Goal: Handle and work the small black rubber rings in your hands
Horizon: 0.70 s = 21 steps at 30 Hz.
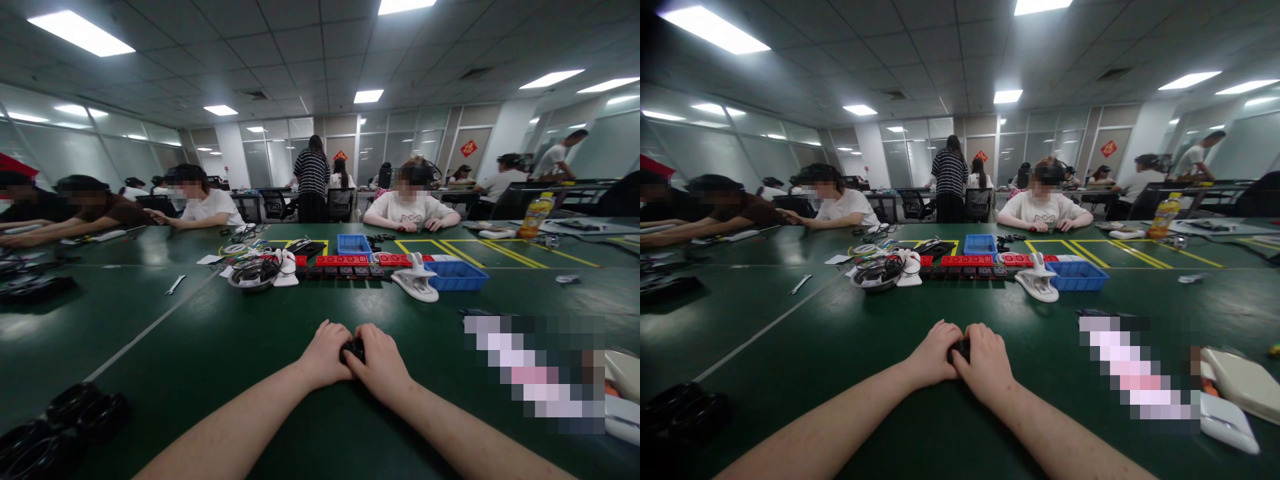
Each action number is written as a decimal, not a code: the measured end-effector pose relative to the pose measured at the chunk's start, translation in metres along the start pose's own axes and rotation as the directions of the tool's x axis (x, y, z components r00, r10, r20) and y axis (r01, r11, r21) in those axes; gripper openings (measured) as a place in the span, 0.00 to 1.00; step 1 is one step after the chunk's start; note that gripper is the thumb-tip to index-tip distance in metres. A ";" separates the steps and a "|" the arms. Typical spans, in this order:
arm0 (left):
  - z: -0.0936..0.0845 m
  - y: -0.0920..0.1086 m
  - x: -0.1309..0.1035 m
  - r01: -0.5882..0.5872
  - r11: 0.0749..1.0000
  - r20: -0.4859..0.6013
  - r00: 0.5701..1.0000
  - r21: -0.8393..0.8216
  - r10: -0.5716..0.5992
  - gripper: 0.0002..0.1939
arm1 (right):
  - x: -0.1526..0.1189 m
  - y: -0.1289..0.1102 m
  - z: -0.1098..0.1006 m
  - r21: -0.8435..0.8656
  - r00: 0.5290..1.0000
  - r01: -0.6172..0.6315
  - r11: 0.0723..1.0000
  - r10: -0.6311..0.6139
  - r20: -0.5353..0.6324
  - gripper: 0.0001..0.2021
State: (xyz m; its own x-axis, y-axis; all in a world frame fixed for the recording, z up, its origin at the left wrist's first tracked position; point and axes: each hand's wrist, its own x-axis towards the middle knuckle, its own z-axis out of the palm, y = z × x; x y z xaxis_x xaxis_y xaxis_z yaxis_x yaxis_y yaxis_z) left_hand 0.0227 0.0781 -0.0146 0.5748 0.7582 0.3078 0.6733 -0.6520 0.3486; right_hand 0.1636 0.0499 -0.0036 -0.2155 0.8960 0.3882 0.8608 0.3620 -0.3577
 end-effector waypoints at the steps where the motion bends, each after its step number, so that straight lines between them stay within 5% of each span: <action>1: 0.000 0.000 0.000 0.002 1.000 0.000 1.000 -0.005 -0.002 0.14 | 0.000 0.001 0.001 0.002 1.000 -0.001 1.000 0.001 -0.002 0.07; 10: -0.003 -0.003 0.003 -0.011 0.999 0.045 0.999 -0.033 0.012 0.17 | 0.003 -0.001 -0.009 0.026 0.993 0.107 0.994 -0.108 0.043 0.03; 15: -0.008 -0.007 0.004 -0.055 0.991 0.091 0.994 -0.121 0.066 0.14 | 0.004 0.000 -0.019 0.227 0.935 0.323 0.919 -0.347 0.073 0.10; 21: -0.010 -0.007 0.004 -0.063 0.984 0.130 0.988 -0.165 0.085 0.16 | -0.002 0.000 -0.007 0.367 0.872 0.467 0.804 -0.488 -0.041 0.11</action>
State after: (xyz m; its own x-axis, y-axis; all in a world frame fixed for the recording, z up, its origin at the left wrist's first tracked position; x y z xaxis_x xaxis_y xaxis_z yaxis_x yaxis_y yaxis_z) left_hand 0.0160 0.0855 -0.0072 0.6855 0.6945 0.2184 0.5498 -0.6905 0.4700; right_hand 0.1675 0.0469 0.0016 -0.5890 0.5941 0.5479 0.4224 0.8043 -0.4180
